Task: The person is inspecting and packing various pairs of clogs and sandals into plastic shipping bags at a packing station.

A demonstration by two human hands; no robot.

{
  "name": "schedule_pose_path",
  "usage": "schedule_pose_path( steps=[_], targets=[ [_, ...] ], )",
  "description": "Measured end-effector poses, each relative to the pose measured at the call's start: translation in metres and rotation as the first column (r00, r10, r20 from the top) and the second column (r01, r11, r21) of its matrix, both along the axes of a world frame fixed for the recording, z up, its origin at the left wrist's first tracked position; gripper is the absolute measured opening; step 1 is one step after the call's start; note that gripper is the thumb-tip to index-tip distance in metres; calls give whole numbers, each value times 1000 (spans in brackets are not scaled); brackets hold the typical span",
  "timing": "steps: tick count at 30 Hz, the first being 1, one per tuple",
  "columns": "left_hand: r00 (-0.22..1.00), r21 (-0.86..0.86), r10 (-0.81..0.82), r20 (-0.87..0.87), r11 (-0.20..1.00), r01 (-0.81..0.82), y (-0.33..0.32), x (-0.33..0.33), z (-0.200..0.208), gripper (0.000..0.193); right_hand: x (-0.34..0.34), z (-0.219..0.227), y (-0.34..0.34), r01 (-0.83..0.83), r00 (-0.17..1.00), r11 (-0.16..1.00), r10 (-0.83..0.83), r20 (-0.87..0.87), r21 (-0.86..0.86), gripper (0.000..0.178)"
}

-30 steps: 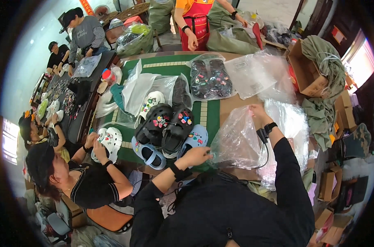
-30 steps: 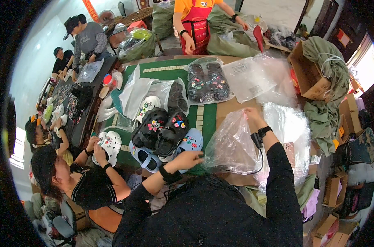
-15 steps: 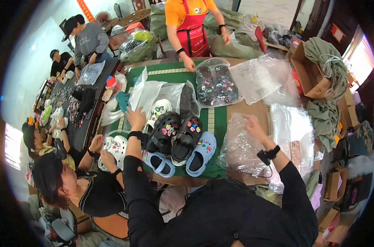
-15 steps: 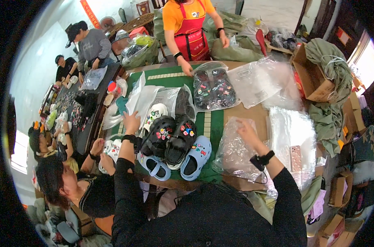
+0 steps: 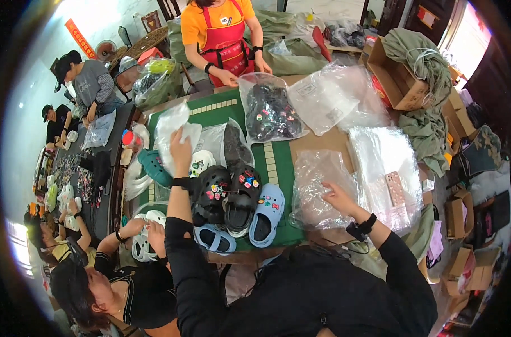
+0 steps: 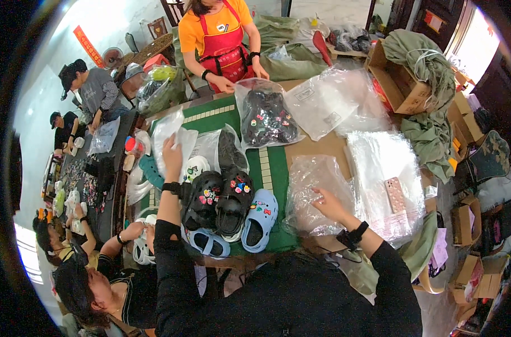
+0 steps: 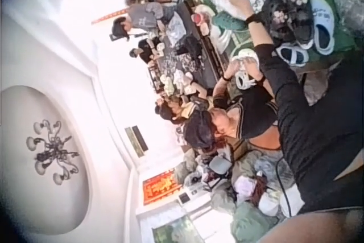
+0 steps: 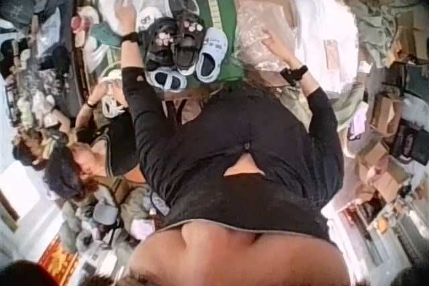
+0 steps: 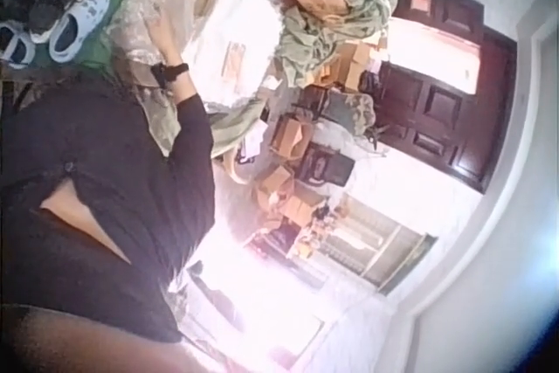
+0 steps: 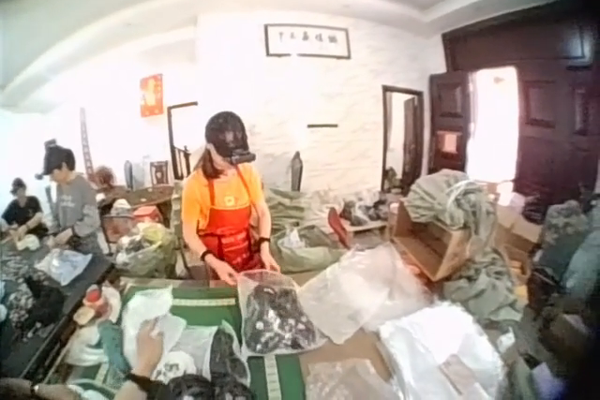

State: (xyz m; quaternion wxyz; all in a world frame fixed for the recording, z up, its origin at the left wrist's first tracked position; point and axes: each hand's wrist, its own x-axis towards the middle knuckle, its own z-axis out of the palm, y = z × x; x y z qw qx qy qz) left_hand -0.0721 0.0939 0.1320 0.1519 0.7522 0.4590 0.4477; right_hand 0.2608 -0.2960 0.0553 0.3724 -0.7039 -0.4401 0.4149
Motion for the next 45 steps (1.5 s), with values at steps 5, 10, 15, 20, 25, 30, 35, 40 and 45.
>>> schedule_pose_path(
  steps=[5, 10, 15, 20, 25, 30, 35, 40, 45],
  targets=[
    [890, -88, -357, 285, 914, 396, -117, 112, 71, 52, -38, 68, 37, -140, 983, 956, 103, 153, 259, 75],
    [312, -120, -464, 829, 398, 910, -248, 169, 89, 70, -73, 91, 78, 56, 976, 822, -164, 141, 566, 77],
    [218, -60, -582, 783, 279, 958, -315, 178, 89, 73, -43, 92, 63, 296, 954, 819, -283, -102, 491, 63],
    [469, -114, -826, 314, 457, 882, -330, 166, 76, 54, -3, 99, 41, 588, 763, 709, -328, -557, 388, 44],
    [667, -447, -673, 319, 514, 732, -317, 139, -36, 34, 54, 142, 1, 553, 648, 730, -73, -758, 402, 41],
    [444, -426, -827, -344, 559, 712, -314, 115, -145, 40, 82, 151, -38, 574, 498, 771, -60, -865, 277, 40],
    [44, -706, -814, -579, 528, 472, -330, 130, -168, 62, 84, 98, -58, 555, 436, 823, -167, -885, 118, 37],
    [-30, -871, -921, -388, 357, 337, -349, 123, -185, 38, 77, -15, -71, 133, 938, 991, -119, -325, 19, 33],
    [55, -816, -908, -415, 398, 419, -357, 119, -196, 36, 77, -109, -63, 75, 928, 990, -24, 372, -123, 34]
  ],
)
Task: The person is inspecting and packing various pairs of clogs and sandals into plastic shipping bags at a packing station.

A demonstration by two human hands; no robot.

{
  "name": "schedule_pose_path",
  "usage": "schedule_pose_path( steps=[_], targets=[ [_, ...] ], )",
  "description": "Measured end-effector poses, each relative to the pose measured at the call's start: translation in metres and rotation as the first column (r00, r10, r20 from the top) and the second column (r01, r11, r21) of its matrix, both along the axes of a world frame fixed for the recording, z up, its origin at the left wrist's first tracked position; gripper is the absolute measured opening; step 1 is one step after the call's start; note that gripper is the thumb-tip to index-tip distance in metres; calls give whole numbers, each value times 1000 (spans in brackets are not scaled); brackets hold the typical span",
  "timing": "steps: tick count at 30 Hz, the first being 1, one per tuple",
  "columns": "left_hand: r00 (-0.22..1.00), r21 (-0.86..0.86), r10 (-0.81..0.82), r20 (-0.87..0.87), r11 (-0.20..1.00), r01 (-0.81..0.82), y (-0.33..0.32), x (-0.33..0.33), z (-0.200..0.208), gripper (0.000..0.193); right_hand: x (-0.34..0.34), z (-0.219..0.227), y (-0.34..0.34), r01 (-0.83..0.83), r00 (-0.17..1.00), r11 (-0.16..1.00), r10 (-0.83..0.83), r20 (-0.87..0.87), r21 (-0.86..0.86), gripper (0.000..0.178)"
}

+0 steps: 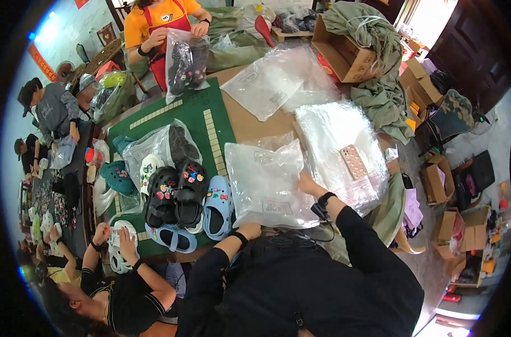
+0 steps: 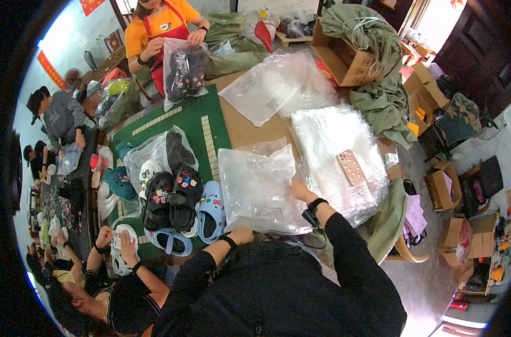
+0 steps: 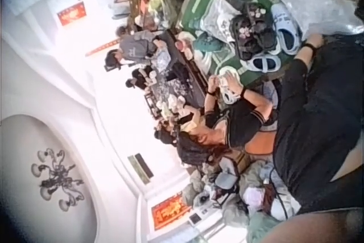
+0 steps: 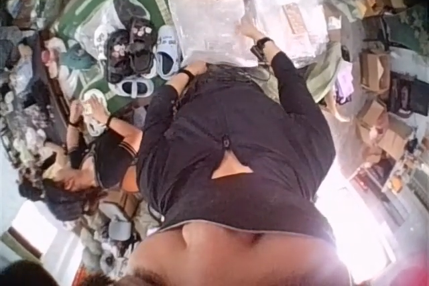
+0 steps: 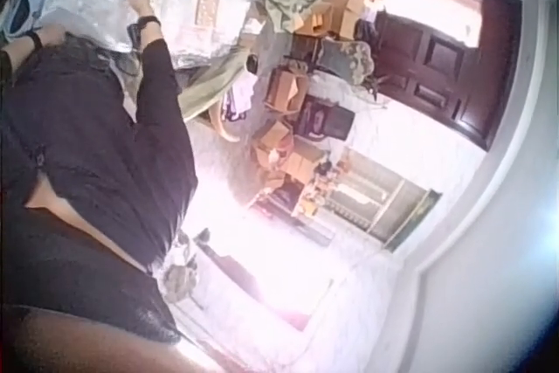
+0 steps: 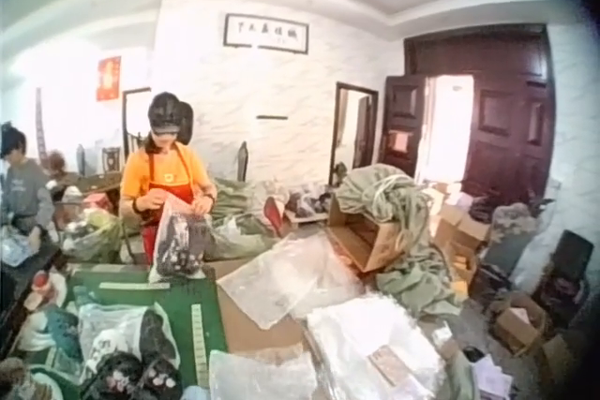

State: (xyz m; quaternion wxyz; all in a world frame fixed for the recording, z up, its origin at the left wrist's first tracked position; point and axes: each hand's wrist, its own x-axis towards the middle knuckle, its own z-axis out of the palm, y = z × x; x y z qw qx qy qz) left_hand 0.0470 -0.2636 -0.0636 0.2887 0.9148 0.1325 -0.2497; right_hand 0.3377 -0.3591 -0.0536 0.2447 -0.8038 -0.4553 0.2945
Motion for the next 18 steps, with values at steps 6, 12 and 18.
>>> schedule_pose_path(
  steps=[6, 12, 18],
  targets=[
    [994, -181, -99, 39, 978, 104, -1, -4, -1, 42, 17, -12, 29, 398, 876, 917, -378, 298, -6, 44],
    [988, -319, 40, 148, 948, 9, 48, -12, 134, 39, -23, 68, 46, 284, 690, 896, -438, 576, 341, 56],
    [395, -340, 673, 625, 691, -638, 181, -40, 217, 25, -45, -25, 12, -594, 804, 785, 582, -118, -176, 38]
  ],
)
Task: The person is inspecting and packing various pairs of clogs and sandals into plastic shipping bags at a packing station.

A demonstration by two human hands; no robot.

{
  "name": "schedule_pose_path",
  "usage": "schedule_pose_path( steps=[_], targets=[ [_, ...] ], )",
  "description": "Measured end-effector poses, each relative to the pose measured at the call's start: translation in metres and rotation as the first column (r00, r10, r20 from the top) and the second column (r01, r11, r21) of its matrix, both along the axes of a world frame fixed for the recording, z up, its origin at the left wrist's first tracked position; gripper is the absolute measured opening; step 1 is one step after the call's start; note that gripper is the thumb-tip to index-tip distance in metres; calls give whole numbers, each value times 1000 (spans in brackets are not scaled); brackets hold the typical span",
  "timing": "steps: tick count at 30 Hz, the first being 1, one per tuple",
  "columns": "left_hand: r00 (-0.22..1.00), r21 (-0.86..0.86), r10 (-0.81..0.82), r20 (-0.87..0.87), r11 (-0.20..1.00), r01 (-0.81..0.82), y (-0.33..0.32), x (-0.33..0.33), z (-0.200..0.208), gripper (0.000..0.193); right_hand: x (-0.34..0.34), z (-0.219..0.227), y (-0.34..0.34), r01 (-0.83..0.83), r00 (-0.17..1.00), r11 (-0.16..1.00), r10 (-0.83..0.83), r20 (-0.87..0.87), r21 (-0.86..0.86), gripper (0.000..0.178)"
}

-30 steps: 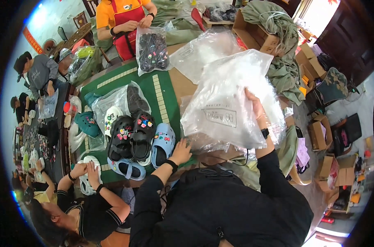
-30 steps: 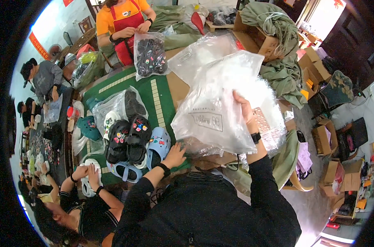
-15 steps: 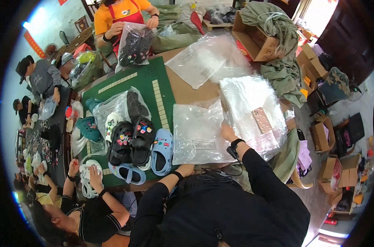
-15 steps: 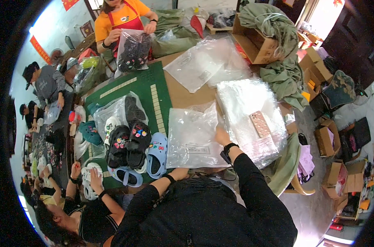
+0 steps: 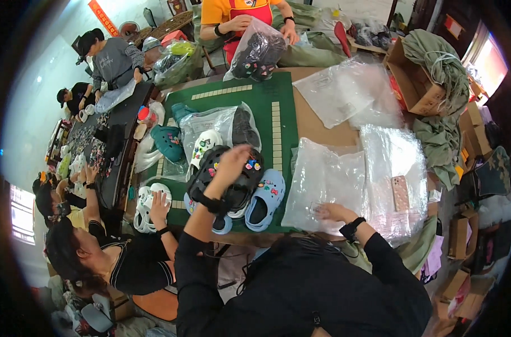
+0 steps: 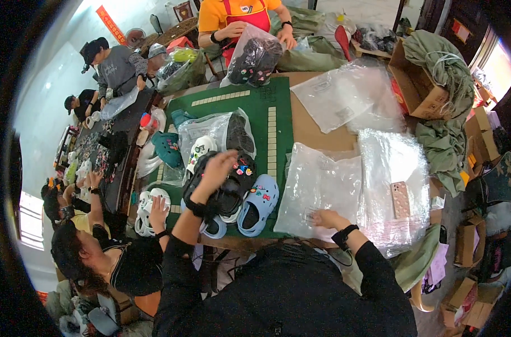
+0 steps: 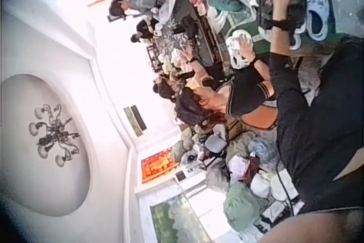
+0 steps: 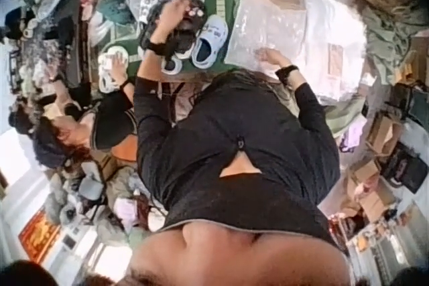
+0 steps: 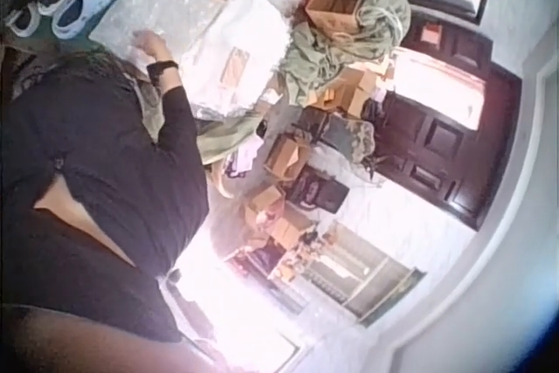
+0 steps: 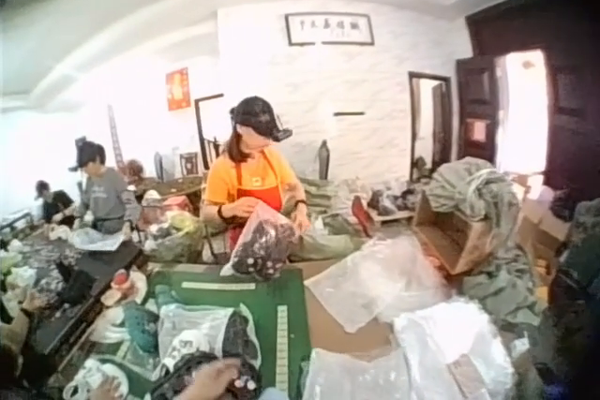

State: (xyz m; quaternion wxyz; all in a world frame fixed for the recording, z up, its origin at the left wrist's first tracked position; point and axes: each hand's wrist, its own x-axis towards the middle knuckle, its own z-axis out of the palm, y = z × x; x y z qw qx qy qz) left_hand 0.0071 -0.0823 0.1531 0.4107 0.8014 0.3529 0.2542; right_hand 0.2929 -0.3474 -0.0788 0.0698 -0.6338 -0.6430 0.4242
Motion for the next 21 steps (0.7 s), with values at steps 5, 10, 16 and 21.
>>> schedule_pose_path(
  steps=[5, 10, 16, 21],
  targets=[
    [956, 127, 142, -255, 986, -112, 94, -30, -50, 42, -34, 31, 7, 178, 975, 958, -203, 93, 225, 36],
    [860, 175, 230, -455, 970, -167, 157, -21, -96, 47, -65, 91, 18, 344, 937, 915, -320, -142, 210, 33],
    [368, 310, 316, -875, 948, -77, 161, 33, -95, 49, -76, 98, -12, 477, 877, 869, -462, -134, 130, 29],
    [283, 437, 419, -863, 900, -1, 183, 8, -131, 29, -86, 96, -21, 532, 842, 845, -519, -146, 60, 28]
  ],
)
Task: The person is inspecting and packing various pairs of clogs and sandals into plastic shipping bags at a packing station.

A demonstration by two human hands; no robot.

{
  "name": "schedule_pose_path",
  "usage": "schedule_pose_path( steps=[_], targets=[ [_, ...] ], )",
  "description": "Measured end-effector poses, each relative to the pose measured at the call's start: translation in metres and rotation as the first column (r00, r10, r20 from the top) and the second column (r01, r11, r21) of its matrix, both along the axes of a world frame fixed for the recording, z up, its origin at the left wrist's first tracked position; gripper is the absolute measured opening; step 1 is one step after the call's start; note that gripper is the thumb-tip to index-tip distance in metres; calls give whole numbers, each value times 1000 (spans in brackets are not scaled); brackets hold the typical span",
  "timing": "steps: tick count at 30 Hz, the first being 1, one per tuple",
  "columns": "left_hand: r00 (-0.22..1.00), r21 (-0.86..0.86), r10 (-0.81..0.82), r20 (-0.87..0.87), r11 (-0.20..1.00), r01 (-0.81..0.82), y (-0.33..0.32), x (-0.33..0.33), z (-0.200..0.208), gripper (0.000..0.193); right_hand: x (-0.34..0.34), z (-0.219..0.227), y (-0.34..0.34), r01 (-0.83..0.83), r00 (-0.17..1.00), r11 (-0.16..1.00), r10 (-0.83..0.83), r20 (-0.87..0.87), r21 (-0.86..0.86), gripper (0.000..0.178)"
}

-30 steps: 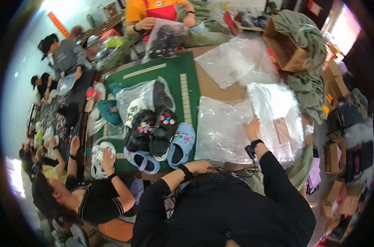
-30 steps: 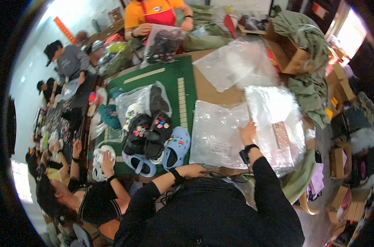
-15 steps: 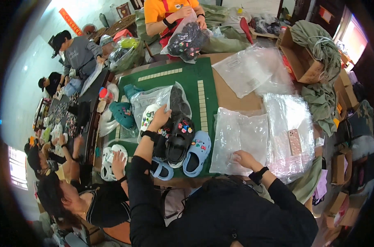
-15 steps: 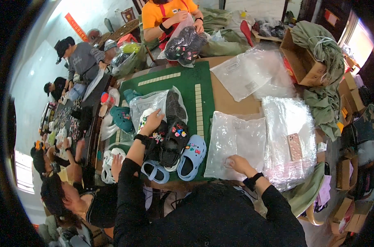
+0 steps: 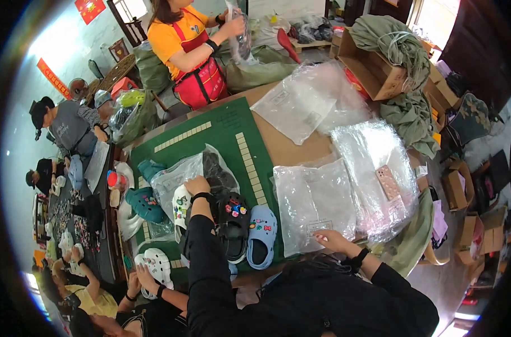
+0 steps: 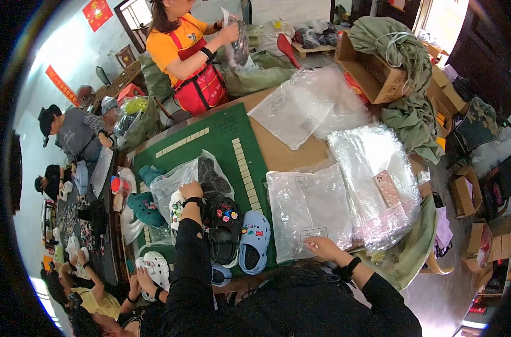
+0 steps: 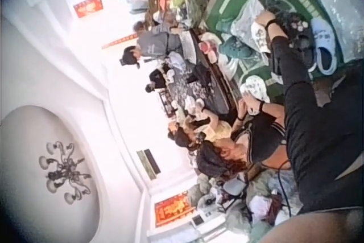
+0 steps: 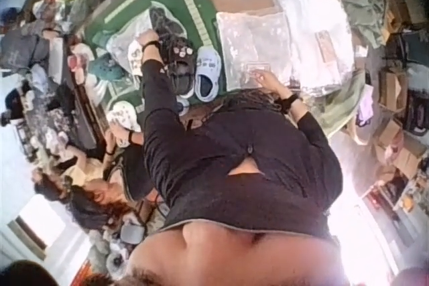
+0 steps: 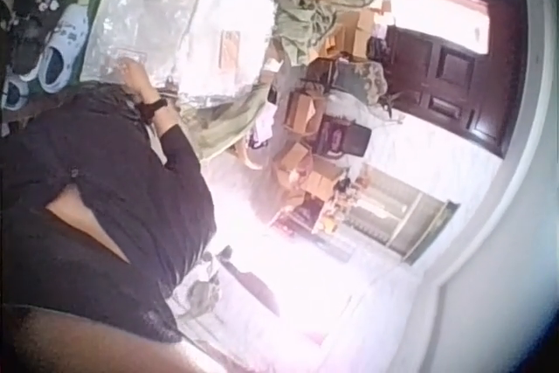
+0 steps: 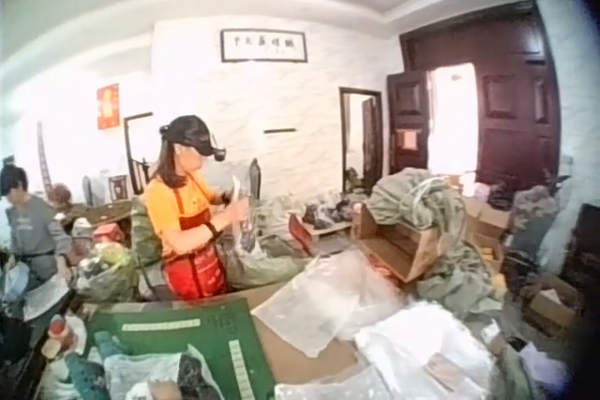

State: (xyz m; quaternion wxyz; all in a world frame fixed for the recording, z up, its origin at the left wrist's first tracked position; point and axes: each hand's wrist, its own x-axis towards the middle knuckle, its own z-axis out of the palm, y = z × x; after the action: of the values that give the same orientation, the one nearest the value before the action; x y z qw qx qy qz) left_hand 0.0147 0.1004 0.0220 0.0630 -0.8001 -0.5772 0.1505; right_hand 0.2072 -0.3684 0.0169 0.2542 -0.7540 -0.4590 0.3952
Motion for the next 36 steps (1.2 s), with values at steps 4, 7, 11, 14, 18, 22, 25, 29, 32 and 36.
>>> schedule_pose_path(
  steps=[4, 7, 11, 14, 18, 22, 25, 29, 32, 36],
  targets=[
    [878, -65, 123, 463, 992, -105, 12, -9, 14, 26, 10, -10, 3, -23, 999, 999, 24, -42, 25, 28],
    [700, 127, 7, 714, 982, -139, 20, -22, 51, 21, 32, 2, 29, -42, 992, 998, 46, -116, 41, 26],
    [544, 355, -153, 825, 890, -288, 32, -85, 118, 17, 42, 15, 99, -224, 974, 969, 218, 67, 102, 25],
    [392, 446, -291, 873, 800, -401, 10, -106, 183, 20, 45, 23, 151, -231, 973, 947, 224, 55, 225, 22],
    [-327, 344, -509, 796, 826, -447, -82, -96, 253, 23, 41, 9, 222, -212, 977, 913, 211, 41, 349, 25],
    [-371, 152, -504, 780, 727, -669, -174, -124, 252, 34, -6, 6, 303, -141, 931, 963, 208, -301, 230, 40],
    [158, 268, -217, 963, 786, -557, -221, -134, 180, 24, -5, -28, 346, 8, 900, 998, 18, -435, 58, 56],
    [-463, -354, 233, 855, 915, -194, -293, -116, 144, 16, -15, -106, 370, 100, 910, 990, -133, -394, -104, 79],
    [-556, -599, 425, 714, 782, -172, -324, -123, 100, 25, -30, -131, 415, 18, 736, 996, 44, -675, 84, 94],
    [-389, -755, 668, 635, 642, -130, -369, -170, 62, 26, -84, -69, 407, 196, 918, 956, -258, -303, -220, 122]
  ],
)
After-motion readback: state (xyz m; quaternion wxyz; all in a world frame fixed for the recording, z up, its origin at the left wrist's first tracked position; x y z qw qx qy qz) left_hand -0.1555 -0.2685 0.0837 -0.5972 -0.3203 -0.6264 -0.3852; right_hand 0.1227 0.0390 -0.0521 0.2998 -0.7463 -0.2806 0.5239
